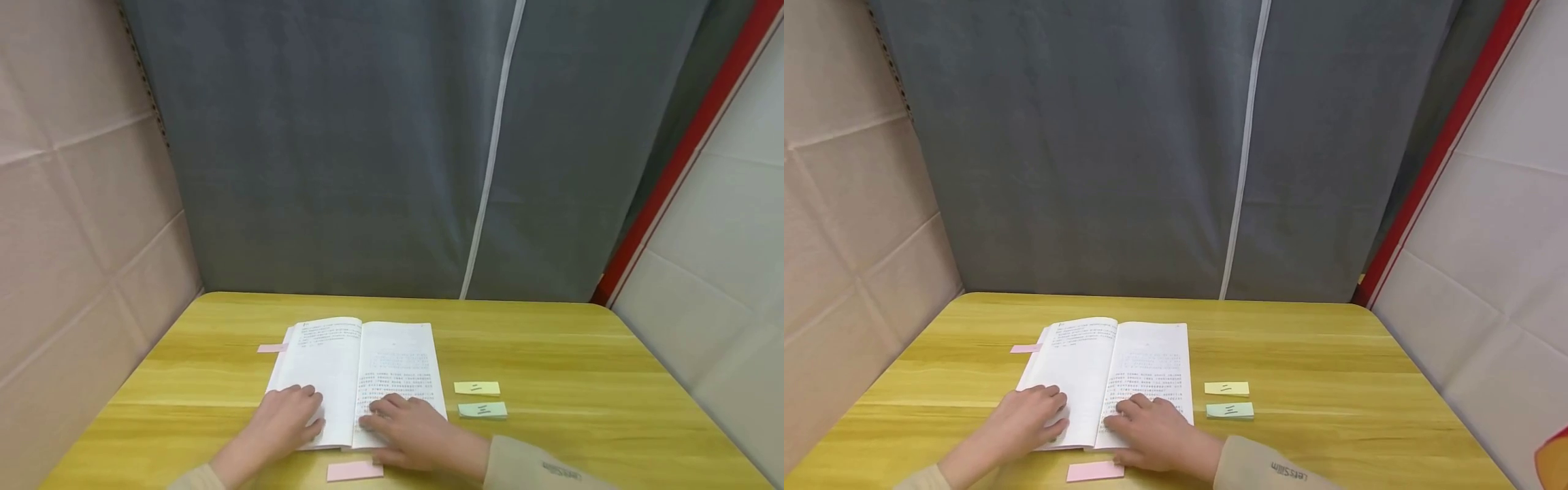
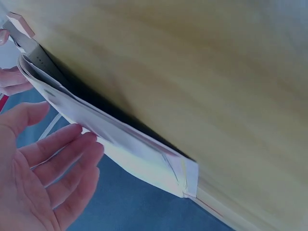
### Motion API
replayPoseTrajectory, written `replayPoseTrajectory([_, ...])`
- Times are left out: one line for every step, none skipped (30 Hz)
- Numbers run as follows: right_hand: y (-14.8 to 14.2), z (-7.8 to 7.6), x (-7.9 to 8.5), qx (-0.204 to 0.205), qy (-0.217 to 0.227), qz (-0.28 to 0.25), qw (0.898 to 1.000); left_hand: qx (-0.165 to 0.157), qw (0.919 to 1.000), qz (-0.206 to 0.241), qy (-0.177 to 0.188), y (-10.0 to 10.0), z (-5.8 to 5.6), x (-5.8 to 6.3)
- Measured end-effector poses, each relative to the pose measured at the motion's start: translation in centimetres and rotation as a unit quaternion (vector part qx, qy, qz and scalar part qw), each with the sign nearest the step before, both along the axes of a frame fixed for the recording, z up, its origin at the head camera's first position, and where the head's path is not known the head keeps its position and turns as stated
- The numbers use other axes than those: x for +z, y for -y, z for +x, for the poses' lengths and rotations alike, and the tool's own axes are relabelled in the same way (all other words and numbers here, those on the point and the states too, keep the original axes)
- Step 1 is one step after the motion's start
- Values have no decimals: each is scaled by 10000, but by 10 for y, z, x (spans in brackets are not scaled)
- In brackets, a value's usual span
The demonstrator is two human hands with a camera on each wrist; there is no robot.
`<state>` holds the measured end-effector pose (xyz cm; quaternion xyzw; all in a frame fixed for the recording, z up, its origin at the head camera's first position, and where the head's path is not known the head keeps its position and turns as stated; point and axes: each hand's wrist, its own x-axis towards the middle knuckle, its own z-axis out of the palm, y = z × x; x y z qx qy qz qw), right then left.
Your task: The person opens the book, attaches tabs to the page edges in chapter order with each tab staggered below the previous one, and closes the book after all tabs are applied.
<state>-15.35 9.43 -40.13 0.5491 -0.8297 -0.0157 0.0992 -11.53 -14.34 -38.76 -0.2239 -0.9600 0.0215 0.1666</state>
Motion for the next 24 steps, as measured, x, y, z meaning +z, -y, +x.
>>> replayPoseTrajectory([-3, 0, 0, 6, 28, -40, 10000, -42, 10000, 26, -20, -1, 0, 0])
replayPoseTrajectory([-6, 0, 0, 12, 49, -95, 9999, -75, 9999, 60, -29, -2, -1, 1])
replayPoseTrajectory([-10, 0, 0, 2, 62, -135, 9999, -116, 9999, 88, -34, -4, -1, 2])
replayPoseTrajectory([-13, -1, 0, 4, 47, -187, 9998, -146, 9998, 116, -37, -6, -2, 3])
replayPoseTrajectory([-17, -2, -1, -11, 42, -250, 9997, -175, 9997, 143, -19, -8, -2, 4])
replayPoseTrajectory([-21, -3, 0, -30, 34, -306, 9995, -201, 9997, 153, 7, -10, -3, 5])
replayPoseTrajectory([-25, -4, 0, -50, 39, -364, 9993, -223, 9996, 155, 53, -13, -4, 6])
replayPoseTrajectory([-29, -6, 0, -78, 43, -417, 9991, -253, 9995, 158, 117, -16, -5, 8])
replayPoseTrajectory([-33, -7, 0, -122, 72, -454, 9989, -288, 9993, 138, 183, -19, -7, 9])
replayPoseTrajectory([-37, -9, 0, -175, 130, -509, 9985, -321, 9991, 125, 249, -22, -8, 10])
replayPoseTrajectory([-42, -10, 0, -231, 187, -545, 9981, -361, 9988, 101, 313, -26, -10, 11])
replayPoseTrajectory([-46, -12, 1, -300, 252, -571, 9976, -403, 9985, 76, 374, -30, -12, 12])
replayPoseTrajectory([-51, -13, 2, -366, 297, -612, 9970, -445, 9981, 63, 418, -34, -14, 14])
replayPoseTrajectory([-55, -15, 2, -453, 318, -648, 9964, -490, 9978, 45, 455, -39, -15, 15])
replayPoseTrajectory([-60, -17, 3, -545, 358, -693, 9955, -531, 9974, 18, 481, -43, -17, 16])
replayPoseTrajectory([-64, -18, 4, -633, 372, -744, 9945, -569, 9971, -4, 502, -48, -19, 17])
replayPoseTrajectory([-69, -20, 4, -718, 346, -777, 9938, -603, 9967, -35, 536, -54, -21, 18])
replayPoseTrajectory([-73, -22, 4, -825, 350, -817, 9926, -628, 9964, -55, 566, -59, -23, 19])
replayPoseTrajectory([-78, -24, 4, -902, 312, -862, 9917, -650, 9960, -81, 603, -64, -25, 20])
replayPoseTrajectory([-82, -26, 4, -992, 286, -882, 9907, -666, 9956, -117, 647, -69, -27, 21])
replayPoseTrajectory([-86, -28, 4, -1084, 293, -900, 9896, -673, 9953, -150, 684, -75, -28, 22])
replayPoseTrajectory([-90, -30, 3, -1173, 289, -916, 9884, -670, 9950, -184, 723, -80, -30, 23])
replayPoseTrajectory([-94, -33, 3, -1262, 283, -929, 9872, -670, 9945, -214, 772, -85, -32, 24])
replayPoseTrajectory([-98, -35, 3, -1340, 316, -952, 9859, -664, 9943, -247, 797, -89, -33, 24])
